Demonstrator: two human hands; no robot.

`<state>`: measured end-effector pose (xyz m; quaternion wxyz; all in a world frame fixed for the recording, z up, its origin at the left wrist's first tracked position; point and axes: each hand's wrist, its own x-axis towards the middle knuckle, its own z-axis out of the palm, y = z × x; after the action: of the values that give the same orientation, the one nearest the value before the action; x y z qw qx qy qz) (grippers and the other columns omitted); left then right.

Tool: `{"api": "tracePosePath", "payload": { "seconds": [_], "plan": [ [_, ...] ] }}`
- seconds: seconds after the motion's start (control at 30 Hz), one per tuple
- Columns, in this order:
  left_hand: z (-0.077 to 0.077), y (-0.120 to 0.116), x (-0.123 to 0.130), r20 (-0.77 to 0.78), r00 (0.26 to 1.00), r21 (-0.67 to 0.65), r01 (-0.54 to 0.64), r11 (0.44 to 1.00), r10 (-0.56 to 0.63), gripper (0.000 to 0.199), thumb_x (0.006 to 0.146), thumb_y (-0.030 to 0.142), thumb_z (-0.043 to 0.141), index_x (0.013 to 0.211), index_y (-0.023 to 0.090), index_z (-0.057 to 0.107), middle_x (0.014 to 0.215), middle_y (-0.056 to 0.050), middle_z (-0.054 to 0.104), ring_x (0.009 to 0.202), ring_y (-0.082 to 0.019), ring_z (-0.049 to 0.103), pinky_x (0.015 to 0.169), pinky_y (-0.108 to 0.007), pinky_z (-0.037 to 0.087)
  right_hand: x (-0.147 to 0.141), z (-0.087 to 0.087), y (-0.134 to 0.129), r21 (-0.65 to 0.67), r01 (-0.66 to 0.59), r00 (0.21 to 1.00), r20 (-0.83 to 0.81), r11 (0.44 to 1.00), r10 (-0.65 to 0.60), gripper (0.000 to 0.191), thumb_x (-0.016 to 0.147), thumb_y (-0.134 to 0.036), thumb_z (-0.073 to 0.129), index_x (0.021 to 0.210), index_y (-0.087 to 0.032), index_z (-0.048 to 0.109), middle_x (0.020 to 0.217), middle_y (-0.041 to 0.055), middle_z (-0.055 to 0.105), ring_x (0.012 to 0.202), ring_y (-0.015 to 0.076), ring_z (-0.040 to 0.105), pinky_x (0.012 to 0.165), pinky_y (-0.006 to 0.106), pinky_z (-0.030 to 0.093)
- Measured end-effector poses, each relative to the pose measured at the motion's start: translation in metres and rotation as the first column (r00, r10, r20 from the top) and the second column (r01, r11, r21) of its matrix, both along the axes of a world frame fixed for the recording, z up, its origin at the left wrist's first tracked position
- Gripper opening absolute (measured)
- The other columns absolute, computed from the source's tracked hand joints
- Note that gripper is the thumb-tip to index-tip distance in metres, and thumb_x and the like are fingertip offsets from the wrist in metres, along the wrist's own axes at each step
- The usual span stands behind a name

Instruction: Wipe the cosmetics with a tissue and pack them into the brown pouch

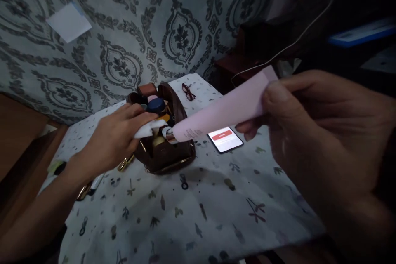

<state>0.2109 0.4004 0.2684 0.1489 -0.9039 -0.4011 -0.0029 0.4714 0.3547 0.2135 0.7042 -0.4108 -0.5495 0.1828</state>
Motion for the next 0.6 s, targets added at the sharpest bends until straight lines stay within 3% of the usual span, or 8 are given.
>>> {"api": "tracePosePath", "payload": {
  "seconds": [0.1,0.17,0.3,0.6],
  "plan": [
    [-0.006,0.016,0.017,-0.232,0.972,-0.024,-0.05,0.998,0.043,0.044,0.08,0.003,0.045,0.115,0.02,0.064,0.101,-0.01,0.062,0.101,-0.027,0.056,0.075,-0.033,0.049,-0.003,0.002,0.01,0.051,-0.001,1.0,0.007,0.999,0.0,0.016,0.09,-0.022,0.062,0.075,-0.023,0.065,0.064,-0.0021,0.06,0.051,0.0147,0.062,0.043,0.032,0.05],
    [-0.01,0.02,0.022,-0.278,0.96,-0.057,-0.039,0.998,0.022,0.038,0.081,0.003,0.045,0.107,0.019,0.066,0.095,-0.01,0.063,0.1,-0.027,0.056,0.08,-0.034,0.049,-0.004,0.002,0.016,0.08,0.001,1.0,0.014,0.997,-0.002,0.017,0.091,-0.022,0.062,0.074,-0.024,0.065,0.065,-0.0021,0.06,0.051,0.0139,0.062,0.043,0.031,0.051],
    [-0.011,0.018,0.014,-0.248,0.969,-0.113,-0.019,0.993,-0.01,0.027,0.082,0.006,0.046,0.097,0.019,0.064,0.088,-0.007,0.065,0.095,-0.025,0.059,0.087,-0.037,0.046,-0.005,0.0,0.027,0.09,-0.031,0.999,-0.006,0.995,0.031,0.019,0.09,-0.021,0.063,0.072,-0.023,0.065,0.063,-0.0022,0.061,0.051,0.0134,0.062,0.043,0.029,0.052],
    [-0.009,-0.003,-0.009,-0.179,0.984,-0.063,-0.028,0.998,0.016,0.018,0.075,0.008,0.046,0.081,0.021,0.057,0.078,-0.007,0.059,0.085,-0.028,0.057,0.076,-0.039,0.046,-0.031,0.015,0.047,0.011,-0.196,0.976,0.101,0.98,0.194,0.023,0.093,-0.024,0.06,0.07,-0.019,0.062,0.064,-0.0023,0.06,0.052,0.0095,0.064,0.046,0.02,0.054]
  ]
}}
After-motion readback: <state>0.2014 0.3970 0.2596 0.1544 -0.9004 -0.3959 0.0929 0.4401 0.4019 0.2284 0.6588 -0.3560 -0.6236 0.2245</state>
